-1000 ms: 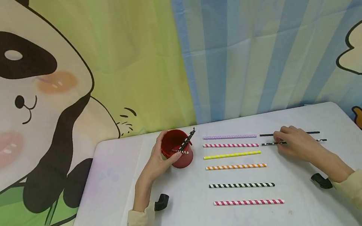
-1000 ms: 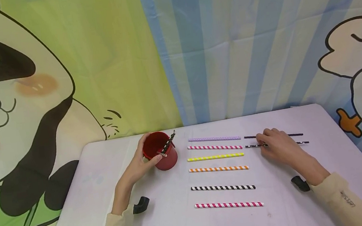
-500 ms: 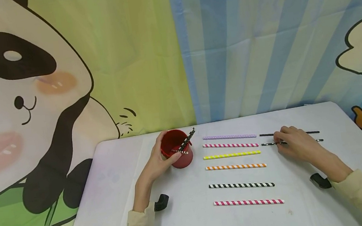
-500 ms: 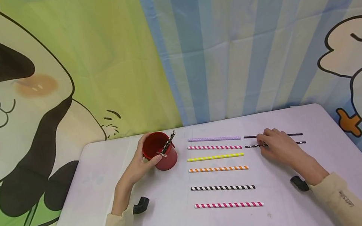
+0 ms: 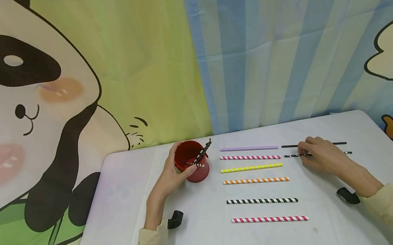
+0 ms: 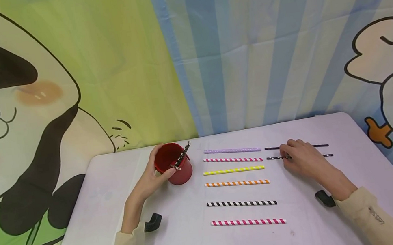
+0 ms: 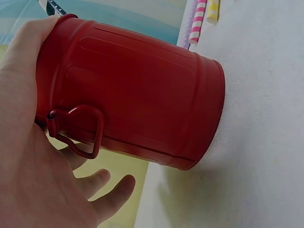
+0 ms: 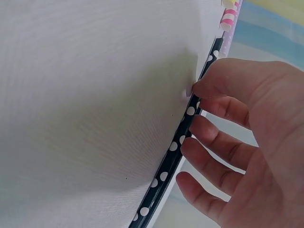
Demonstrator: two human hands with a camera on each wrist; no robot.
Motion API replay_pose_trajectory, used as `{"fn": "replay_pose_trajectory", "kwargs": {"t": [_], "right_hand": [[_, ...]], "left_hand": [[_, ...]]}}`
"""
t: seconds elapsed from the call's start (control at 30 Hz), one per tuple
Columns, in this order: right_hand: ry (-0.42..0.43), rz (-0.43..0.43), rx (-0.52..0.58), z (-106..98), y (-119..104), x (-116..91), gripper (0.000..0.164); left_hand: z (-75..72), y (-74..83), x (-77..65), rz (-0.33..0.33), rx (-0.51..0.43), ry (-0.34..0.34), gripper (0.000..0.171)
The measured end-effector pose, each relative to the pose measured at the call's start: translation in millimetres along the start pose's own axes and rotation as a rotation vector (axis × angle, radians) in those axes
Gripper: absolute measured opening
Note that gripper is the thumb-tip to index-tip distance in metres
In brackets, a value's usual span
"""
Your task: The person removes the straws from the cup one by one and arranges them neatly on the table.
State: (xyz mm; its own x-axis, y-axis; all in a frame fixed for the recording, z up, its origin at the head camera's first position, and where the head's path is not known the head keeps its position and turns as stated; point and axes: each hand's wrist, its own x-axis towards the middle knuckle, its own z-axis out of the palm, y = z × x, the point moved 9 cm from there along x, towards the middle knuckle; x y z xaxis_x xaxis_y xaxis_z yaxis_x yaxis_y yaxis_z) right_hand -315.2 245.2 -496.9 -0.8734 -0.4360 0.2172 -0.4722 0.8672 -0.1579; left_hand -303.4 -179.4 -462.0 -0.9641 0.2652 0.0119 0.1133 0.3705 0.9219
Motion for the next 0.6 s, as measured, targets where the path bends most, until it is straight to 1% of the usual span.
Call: {"fn": "replay_pose_trajectory", "kwargs": {"t": [0.13, 0.3, 0.43, 0.6], "right_hand": [[-0.011, 0.015, 0.011, 0.9, 1.0, -0.2, 0.015], [0.011, 0.0, 0.01, -0.5, 0.4, -0.6, 0.016], [0.019, -0.001, 0.015, -2.2, 0.1, -0.1, 0.017], [0.002, 0.007, 0.018, -2.9, -1.3, 2.5, 0.016]], "left_hand": [[-0.1, 1.4, 0.1, 0.019, -0.008, 0.002, 0.085], [0.1, 1.8, 0.0, 0.023, -0.009, 0.0, 0.085], [0.1, 1.5, 0.2, 0.021, -0.012, 0.0, 0.086], [0.1, -0.5, 0.7, 0.01, -0.007, 0.0, 0.085]]}}
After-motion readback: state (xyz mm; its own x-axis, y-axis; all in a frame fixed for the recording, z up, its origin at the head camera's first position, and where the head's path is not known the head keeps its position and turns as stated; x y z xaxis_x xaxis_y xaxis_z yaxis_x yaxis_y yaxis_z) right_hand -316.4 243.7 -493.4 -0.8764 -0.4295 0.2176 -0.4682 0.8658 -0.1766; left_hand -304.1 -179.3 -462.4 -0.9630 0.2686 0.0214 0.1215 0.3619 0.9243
